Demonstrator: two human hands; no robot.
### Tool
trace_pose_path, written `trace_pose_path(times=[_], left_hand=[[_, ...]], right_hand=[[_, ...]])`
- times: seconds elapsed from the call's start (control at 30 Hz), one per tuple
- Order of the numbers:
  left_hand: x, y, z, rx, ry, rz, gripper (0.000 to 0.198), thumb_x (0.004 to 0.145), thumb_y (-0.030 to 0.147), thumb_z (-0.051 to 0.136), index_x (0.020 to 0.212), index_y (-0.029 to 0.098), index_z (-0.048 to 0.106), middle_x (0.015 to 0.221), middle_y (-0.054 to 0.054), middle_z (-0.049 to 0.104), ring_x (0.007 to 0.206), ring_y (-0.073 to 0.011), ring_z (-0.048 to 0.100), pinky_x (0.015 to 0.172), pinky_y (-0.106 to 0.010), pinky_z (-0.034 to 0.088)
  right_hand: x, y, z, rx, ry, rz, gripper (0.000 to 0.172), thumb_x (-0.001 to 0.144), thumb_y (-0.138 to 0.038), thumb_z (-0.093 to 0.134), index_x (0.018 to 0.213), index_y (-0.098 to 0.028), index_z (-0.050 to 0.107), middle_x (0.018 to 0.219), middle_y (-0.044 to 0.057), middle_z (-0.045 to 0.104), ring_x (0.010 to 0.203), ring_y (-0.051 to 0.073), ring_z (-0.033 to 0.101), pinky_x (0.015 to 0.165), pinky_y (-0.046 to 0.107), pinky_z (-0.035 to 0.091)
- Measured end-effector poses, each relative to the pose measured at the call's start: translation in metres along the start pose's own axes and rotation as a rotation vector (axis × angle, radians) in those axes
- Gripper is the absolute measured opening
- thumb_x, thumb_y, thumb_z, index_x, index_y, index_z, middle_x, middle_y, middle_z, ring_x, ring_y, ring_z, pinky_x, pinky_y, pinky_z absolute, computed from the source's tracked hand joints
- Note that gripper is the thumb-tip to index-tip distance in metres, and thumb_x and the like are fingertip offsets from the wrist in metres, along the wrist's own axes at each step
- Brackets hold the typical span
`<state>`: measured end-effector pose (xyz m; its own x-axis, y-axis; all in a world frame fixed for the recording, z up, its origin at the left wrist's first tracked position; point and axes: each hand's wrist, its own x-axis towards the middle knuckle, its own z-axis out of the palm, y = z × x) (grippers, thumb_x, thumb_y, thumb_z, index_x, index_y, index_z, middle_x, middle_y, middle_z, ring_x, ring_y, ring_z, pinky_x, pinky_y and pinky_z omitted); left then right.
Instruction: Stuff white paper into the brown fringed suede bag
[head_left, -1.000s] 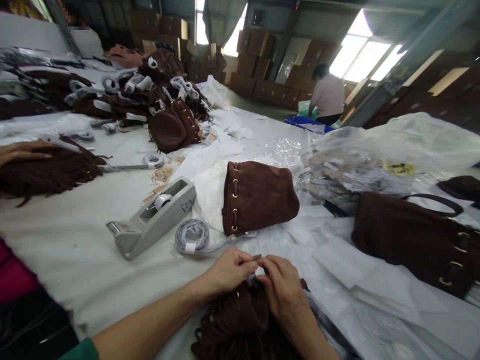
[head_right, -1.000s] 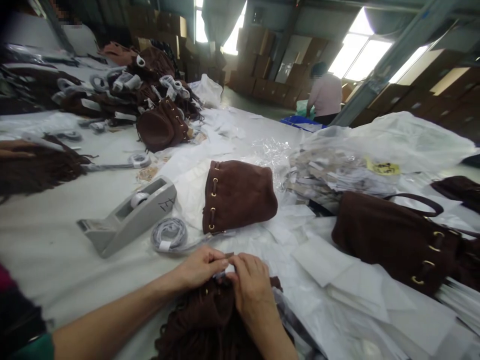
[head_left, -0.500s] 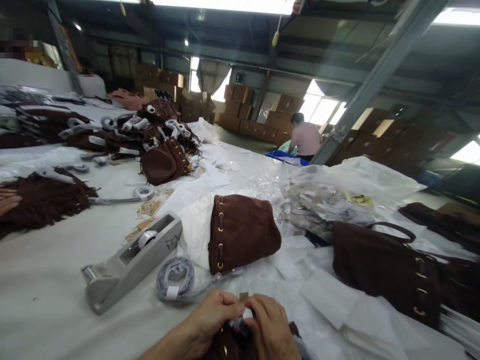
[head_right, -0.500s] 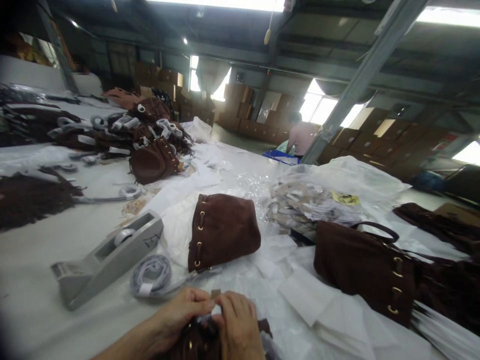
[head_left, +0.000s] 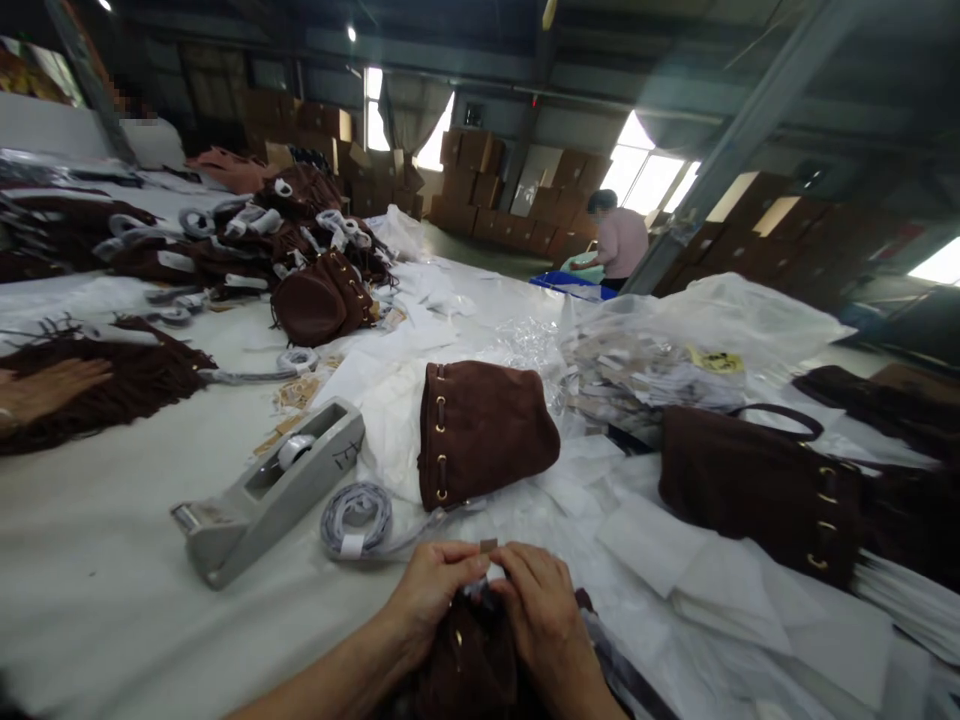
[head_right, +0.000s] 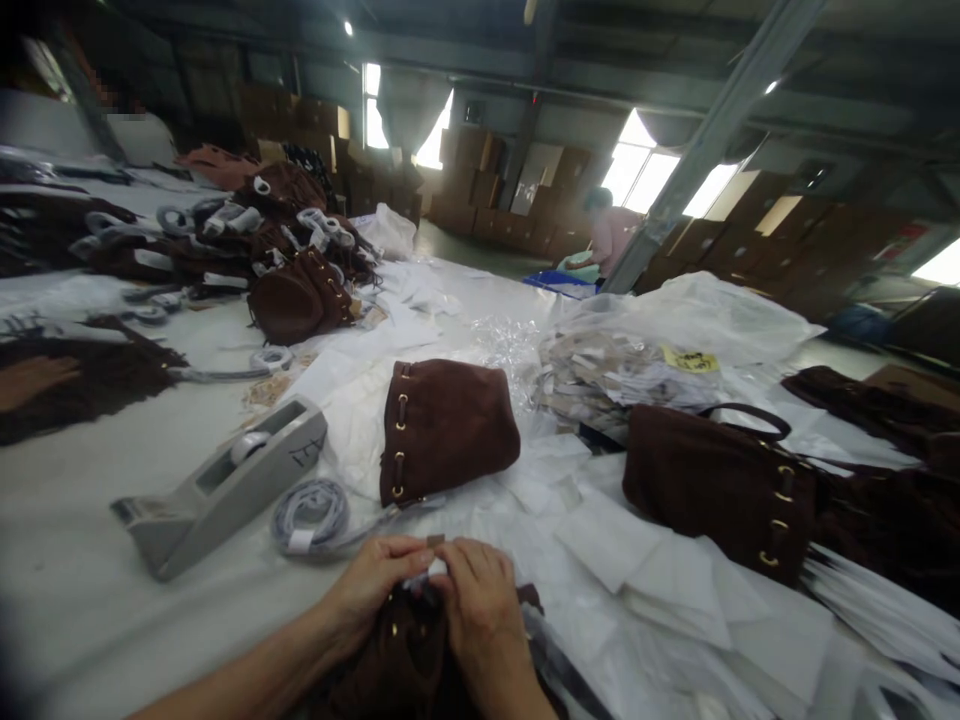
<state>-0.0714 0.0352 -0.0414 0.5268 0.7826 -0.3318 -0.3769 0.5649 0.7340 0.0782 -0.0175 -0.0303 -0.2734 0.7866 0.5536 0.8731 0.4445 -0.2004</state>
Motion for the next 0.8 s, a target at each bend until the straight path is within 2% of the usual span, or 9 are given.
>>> trace_pose_path(times=[0.13,0.27,0.37,0.47,0.67,0.8], left_hand=[[-0.001,-0.002,-0.002,0.013,0.036,0.056,0.028,0.058,0.035,0.082,0.072,0.011,0.075,0.059,-0.001,0.062,0.054,-0.0085,0.047,0.056,-0.021,0.034],[-0.001,-0.004,-0.002,0.007,0.053,0.042,0.028,0.061,0.033,0.080,0.076,0.011,0.075,0.060,-0.001,0.063,0.054,-0.0086,0.047,0.055,-0.021,0.035],[-0.002,-0.002,0.000,0.005,0.047,0.054,0.026,0.061,0.034,0.080,0.070,0.011,0.074,0.056,0.000,0.061,0.052,-0.0078,0.046,0.053,-0.020,0.034],[-0.004,0.000,0.002,-0.006,0.061,0.070,0.026,0.059,0.034,0.081,0.067,0.011,0.073,0.054,0.001,0.060,0.051,-0.0072,0.045,0.052,-0.020,0.033],[-0.003,-0.002,0.004,-0.032,0.093,0.064,0.029,0.057,0.034,0.082,0.076,0.013,0.075,0.065,-0.002,0.067,0.055,-0.0095,0.051,0.056,-0.021,0.038],[-0.002,-0.007,0.003,0.087,0.113,0.129,0.031,0.059,0.039,0.080,0.079,0.015,0.077,0.076,-0.005,0.072,0.067,-0.0149,0.058,0.065,-0.024,0.044]], right_hand=[[0.001,-0.003,0.000,0.061,-0.017,0.047,0.019,0.095,-0.022,0.044,0.110,-0.019,0.055,0.099,0.006,0.066,0.093,0.020,0.059,0.080,0.036,0.041],[0.001,-0.004,0.000,0.094,0.000,0.108,0.022,0.094,-0.023,0.046,0.114,-0.019,0.052,0.100,0.006,0.066,0.091,0.020,0.059,0.082,0.037,0.040],[0.002,-0.006,-0.001,0.098,-0.019,0.121,0.014,0.095,-0.024,0.044,0.104,-0.020,0.055,0.092,0.004,0.065,0.088,0.019,0.059,0.080,0.036,0.038],[0.004,-0.009,-0.002,0.100,-0.056,0.130,0.014,0.096,-0.024,0.041,0.099,-0.020,0.055,0.089,0.003,0.065,0.086,0.019,0.059,0.079,0.036,0.036],[0.006,-0.012,-0.002,0.105,-0.088,0.151,0.016,0.097,-0.023,0.039,0.095,-0.021,0.054,0.083,0.002,0.066,0.081,0.019,0.059,0.079,0.035,0.036],[0.004,-0.009,-0.003,0.070,-0.004,0.086,0.018,0.098,-0.025,0.036,0.099,-0.020,0.053,0.087,0.004,0.065,0.082,0.019,0.059,0.076,0.034,0.038]])
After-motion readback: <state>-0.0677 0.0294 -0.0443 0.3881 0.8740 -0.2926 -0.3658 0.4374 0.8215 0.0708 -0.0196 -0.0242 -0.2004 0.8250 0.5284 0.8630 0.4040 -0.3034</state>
